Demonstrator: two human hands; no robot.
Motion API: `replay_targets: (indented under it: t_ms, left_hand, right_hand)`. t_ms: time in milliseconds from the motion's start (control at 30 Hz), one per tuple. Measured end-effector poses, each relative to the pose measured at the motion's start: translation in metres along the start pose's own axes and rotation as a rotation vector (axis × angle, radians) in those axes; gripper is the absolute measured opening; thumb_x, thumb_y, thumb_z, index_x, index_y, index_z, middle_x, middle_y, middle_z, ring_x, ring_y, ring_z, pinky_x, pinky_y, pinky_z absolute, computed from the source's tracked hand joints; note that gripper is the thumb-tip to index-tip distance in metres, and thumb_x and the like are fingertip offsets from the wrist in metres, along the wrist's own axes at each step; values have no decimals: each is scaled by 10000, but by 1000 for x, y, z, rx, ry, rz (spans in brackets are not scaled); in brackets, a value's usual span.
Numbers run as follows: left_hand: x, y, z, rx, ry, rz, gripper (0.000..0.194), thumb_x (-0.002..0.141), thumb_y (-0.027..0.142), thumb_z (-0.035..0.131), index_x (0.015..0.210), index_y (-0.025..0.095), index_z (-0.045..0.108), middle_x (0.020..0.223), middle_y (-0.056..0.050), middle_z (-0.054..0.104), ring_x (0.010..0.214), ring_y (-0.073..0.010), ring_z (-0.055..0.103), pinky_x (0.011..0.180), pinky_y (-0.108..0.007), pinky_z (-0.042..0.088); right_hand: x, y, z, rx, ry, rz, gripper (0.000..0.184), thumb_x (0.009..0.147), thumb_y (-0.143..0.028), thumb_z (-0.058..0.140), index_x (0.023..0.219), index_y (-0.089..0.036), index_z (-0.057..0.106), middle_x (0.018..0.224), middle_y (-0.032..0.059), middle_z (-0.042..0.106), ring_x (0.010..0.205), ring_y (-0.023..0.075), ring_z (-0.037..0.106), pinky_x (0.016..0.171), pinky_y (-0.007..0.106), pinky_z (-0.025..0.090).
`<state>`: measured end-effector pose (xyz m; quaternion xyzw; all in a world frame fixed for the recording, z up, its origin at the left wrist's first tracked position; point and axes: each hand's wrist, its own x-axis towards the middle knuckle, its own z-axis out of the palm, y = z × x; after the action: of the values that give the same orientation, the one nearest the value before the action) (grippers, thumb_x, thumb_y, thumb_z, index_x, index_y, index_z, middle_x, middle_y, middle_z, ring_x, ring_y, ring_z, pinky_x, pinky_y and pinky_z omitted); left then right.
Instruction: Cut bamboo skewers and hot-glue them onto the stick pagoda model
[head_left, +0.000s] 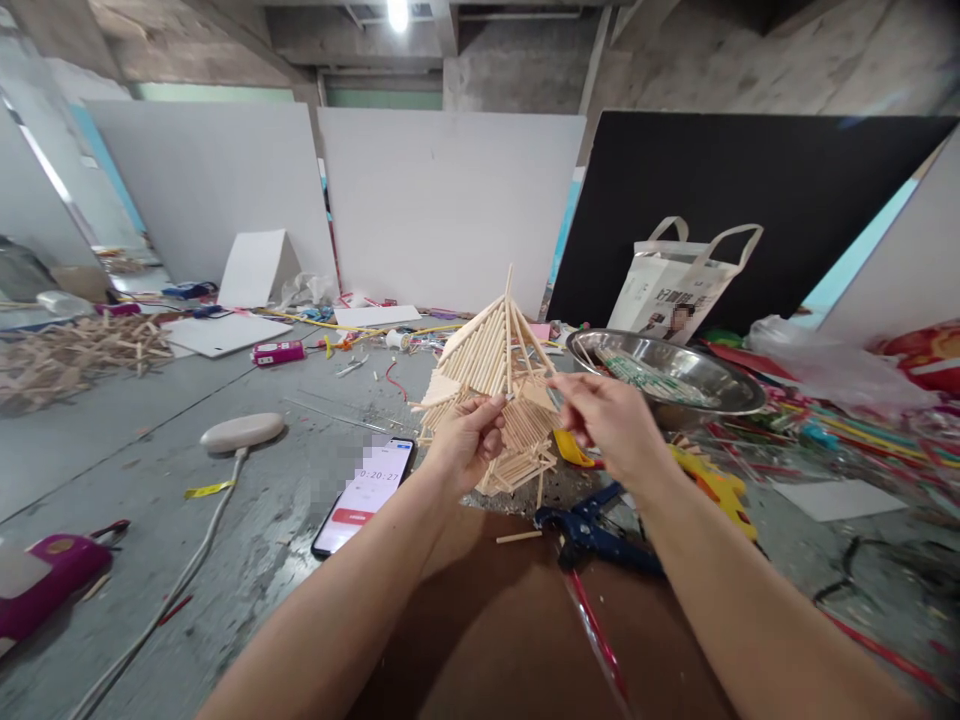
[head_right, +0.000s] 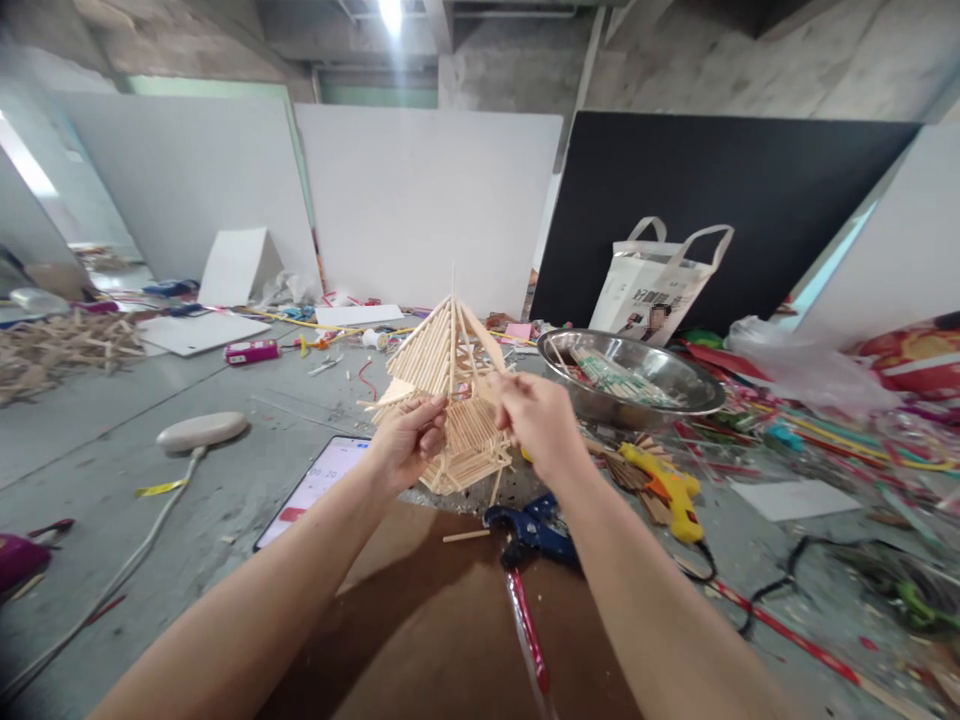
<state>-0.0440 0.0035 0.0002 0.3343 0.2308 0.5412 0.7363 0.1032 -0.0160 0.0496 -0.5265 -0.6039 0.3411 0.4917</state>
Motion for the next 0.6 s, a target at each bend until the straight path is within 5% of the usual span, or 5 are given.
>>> replay_targets:
  t_ms: [167,300,400,500,600]
  left_hand:
    - [-3,2,-3,74,-27,-61,269,625,277,663,603,130,438,469,65,480,280,11,328,288,-131,172]
    - [-4,1,-3,146,1,9,257,618,286,663,603,134,456,467,59,493,282,0,340,284,-138,203]
    - [-6,0,-3,266,35,110,251,614,312,658,601,137,478,452,61,486,278,-15,349,277,-152,215]
    - [-7,-2,-3,450,75,216,244,636,345,629,595,135,511,438,65,456,277,-23,347,273,-162,222]
    - [-8,-2,-5,639,134,300,224,663,347,595,609,136,542,448,63,448,293,-29,362,291,-168,247]
  right_hand:
    - [-15,30,-62,-540,-10,89,298,719,-468,473,725,-187,571,489,-24,515,405,92,432,406,215,311]
    - [-32,59,-80,-860,-466,121,196,672,-381,524,757,-213,581,723,8,616,660,160,555,565,248,379]
    - [-40,66,-78,-1034,-619,223,193,596,-331,579,752,-218,582,806,23,625,726,198,558,587,271,371]
    - [-37,67,-82,-1036,-568,195,197,661,-378,513,757,-217,572,818,39,627,740,202,558,603,278,369]
    - [-25,70,-104,-1100,-326,257,280,745,-444,389,800,-231,563,830,51,629,767,205,563,631,286,368]
